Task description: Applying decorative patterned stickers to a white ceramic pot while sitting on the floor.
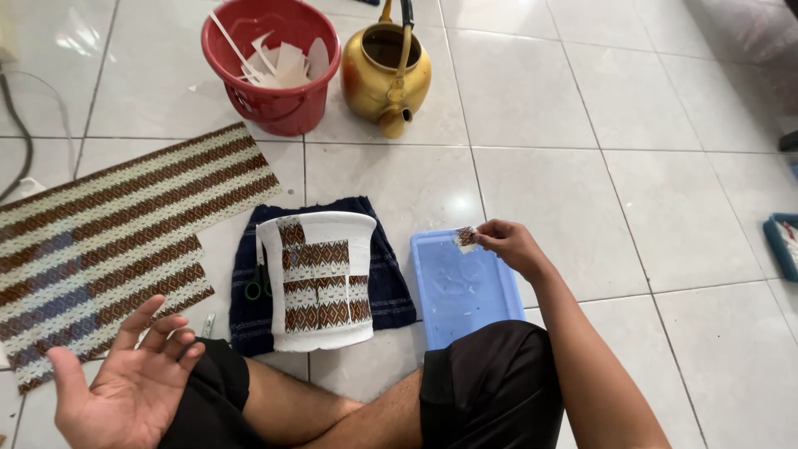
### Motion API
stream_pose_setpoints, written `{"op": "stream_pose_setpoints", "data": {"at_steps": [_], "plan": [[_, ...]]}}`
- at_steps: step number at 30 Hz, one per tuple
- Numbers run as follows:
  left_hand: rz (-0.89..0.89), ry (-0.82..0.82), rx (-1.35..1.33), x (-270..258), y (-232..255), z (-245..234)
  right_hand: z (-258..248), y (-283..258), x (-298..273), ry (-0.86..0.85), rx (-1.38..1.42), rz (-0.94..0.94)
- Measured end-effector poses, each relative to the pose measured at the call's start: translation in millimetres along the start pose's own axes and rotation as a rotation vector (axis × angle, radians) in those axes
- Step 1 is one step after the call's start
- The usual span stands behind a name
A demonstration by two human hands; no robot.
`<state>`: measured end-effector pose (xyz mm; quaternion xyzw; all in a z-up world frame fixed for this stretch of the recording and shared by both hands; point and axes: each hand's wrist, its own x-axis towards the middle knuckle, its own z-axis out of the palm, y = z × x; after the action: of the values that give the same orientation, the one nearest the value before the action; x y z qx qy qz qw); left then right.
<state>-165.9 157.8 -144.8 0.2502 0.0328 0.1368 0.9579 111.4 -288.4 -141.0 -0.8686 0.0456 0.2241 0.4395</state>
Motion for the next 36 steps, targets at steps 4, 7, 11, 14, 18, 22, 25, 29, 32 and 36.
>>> {"op": "stream_pose_setpoints", "data": {"at_steps": [4,7,11,14,18,22,25,29,32,36], "plan": [[0.013,-0.052,-0.013,-3,-1,8,-5,-12,-20,0.055,0.126,-0.103],[0.036,0.033,0.13,-5,-4,7,-7,-22,-35,0.08,0.191,-0.175],[0.013,0.009,0.298,-5,-11,3,-7,-44,-66,0.12,0.286,-0.21],[0.003,0.062,0.613,-4,-27,21,2,-45,-80,0.096,0.546,-0.258],[-0.135,0.152,1.132,-5,-65,102,26,-46,-103,-0.001,1.037,-0.252],[-0.233,0.108,1.286,-11,-103,200,59,-55,-138,-0.11,1.162,-0.265],[0.074,-0.046,1.069,0,-141,204,78,-67,-169,-0.049,1.155,-0.283],[0.091,0.106,1.069,4,-159,205,81,-85,-207,-0.013,1.022,-0.331],[0.11,0.151,1.076,-6,-151,209,81,-89,-220,-0.009,0.969,-0.358],[-0.019,0.212,1.01,-28,-121,240,81,-109,-248,-0.058,0.973,-0.325]]}}
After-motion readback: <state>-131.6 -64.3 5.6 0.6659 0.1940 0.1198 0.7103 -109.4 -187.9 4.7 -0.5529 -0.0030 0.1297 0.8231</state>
